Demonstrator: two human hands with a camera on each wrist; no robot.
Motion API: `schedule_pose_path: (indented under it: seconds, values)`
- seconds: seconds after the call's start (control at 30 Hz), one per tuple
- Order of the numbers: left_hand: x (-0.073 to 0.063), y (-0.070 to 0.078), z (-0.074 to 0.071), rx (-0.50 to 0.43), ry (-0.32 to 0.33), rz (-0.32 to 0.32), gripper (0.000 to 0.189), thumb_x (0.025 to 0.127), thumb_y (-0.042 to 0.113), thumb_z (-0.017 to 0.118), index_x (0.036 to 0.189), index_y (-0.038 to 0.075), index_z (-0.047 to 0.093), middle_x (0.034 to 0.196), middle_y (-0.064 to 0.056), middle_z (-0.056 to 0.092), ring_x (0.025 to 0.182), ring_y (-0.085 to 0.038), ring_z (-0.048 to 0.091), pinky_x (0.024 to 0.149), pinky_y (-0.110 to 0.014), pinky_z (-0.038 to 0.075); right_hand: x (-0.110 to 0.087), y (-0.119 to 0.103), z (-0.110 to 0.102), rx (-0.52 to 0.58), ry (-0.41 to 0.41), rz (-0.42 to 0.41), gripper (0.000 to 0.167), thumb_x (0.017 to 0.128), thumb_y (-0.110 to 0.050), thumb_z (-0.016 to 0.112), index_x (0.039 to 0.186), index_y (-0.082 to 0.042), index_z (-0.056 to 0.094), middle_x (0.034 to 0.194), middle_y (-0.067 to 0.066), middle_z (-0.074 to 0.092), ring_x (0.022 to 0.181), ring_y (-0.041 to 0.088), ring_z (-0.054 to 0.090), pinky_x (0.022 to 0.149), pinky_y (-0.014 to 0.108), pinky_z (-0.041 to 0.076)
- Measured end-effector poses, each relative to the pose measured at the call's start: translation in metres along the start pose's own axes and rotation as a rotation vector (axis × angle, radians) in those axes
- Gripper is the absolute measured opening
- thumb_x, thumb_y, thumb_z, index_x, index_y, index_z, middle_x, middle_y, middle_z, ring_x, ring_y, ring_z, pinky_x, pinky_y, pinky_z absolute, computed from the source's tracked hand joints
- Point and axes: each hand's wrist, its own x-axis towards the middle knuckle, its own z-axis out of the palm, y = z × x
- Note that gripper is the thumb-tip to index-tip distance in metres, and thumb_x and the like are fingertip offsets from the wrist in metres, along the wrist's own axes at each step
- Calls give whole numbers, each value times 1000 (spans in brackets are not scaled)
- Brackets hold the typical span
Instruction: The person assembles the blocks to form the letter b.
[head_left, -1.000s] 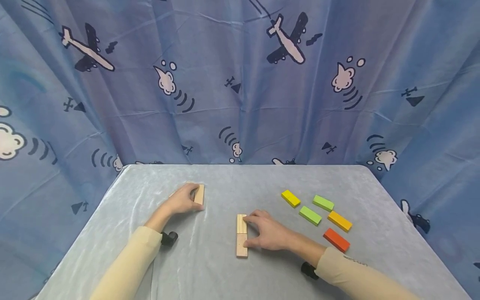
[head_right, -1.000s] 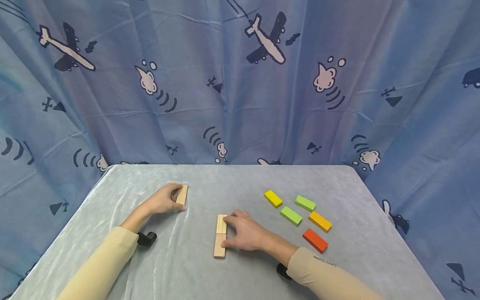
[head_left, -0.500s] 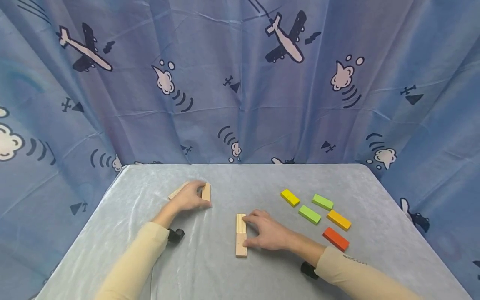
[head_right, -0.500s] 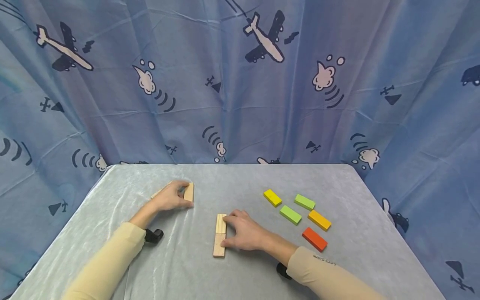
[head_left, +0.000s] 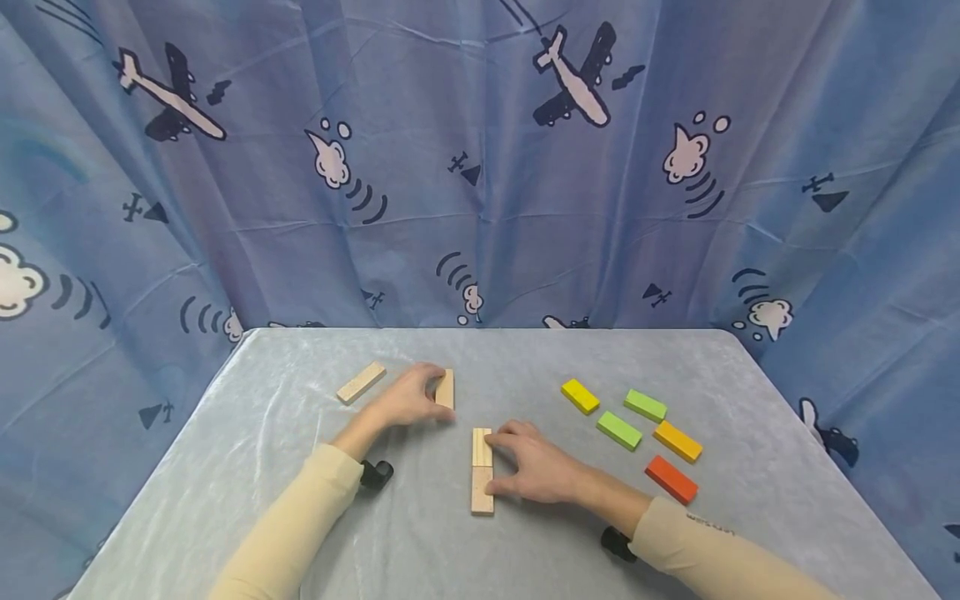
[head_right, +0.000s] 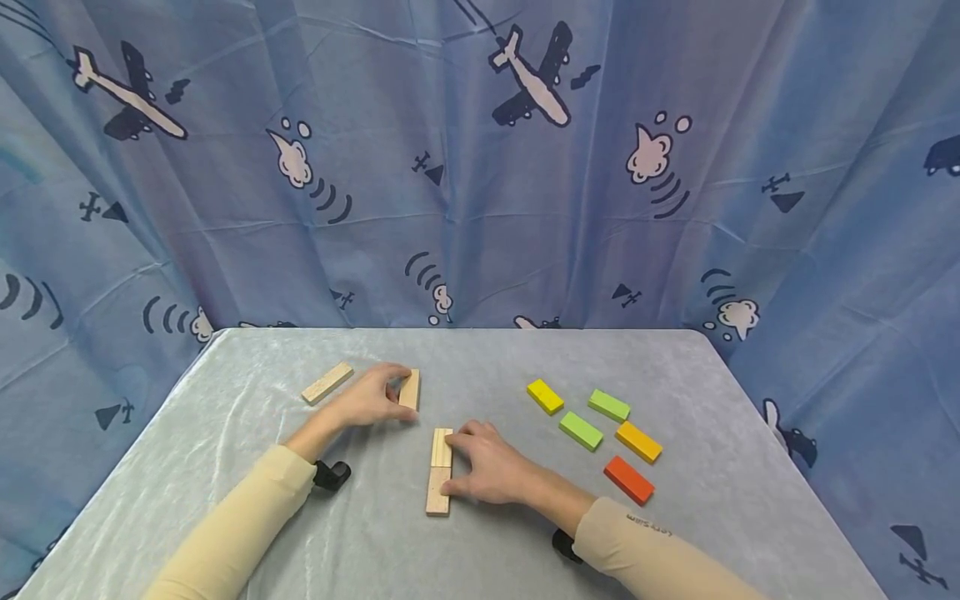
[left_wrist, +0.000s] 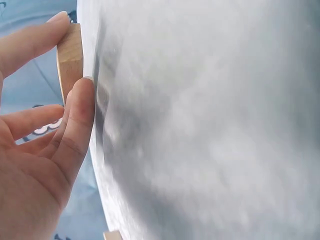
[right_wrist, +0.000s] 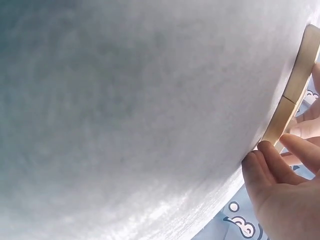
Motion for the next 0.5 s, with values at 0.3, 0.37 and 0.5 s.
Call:
schedule_pose_path:
  seconds: [0.3, 0.37, 0.5]
  values:
    - [5, 11, 7, -12, -13, 13, 79, 75, 30, 89, 137, -5, 57, 139, -22, 57, 131, -37, 52, 111, -48, 39, 1, 0, 1, 4, 0, 0, 68, 85, -38, 81, 139, -3, 60, 126, 6, 57, 116, 22, 50, 97, 46, 47]
    - [6, 14, 8, -15, -16, 4, 78, 76, 30, 88, 138, -5, 57, 140, -22, 56, 131, -36, 52, 111, -47, 39, 1, -1, 1, 4, -4, 5, 68, 85, -39, 81, 139, -3, 59, 126, 6, 57, 115, 22, 50, 97, 46, 47]
    - [8, 20, 11, -20, -24, -3, 76, 78, 31, 87, 136, -7, 57, 139, -22, 57, 132, -37, 51, 110, -48, 40, 0, -2, 0, 7, -1, 4, 68, 85, -38, 81, 138, -2, 60, 125, 7, 57, 115, 24, 51, 96, 47, 47]
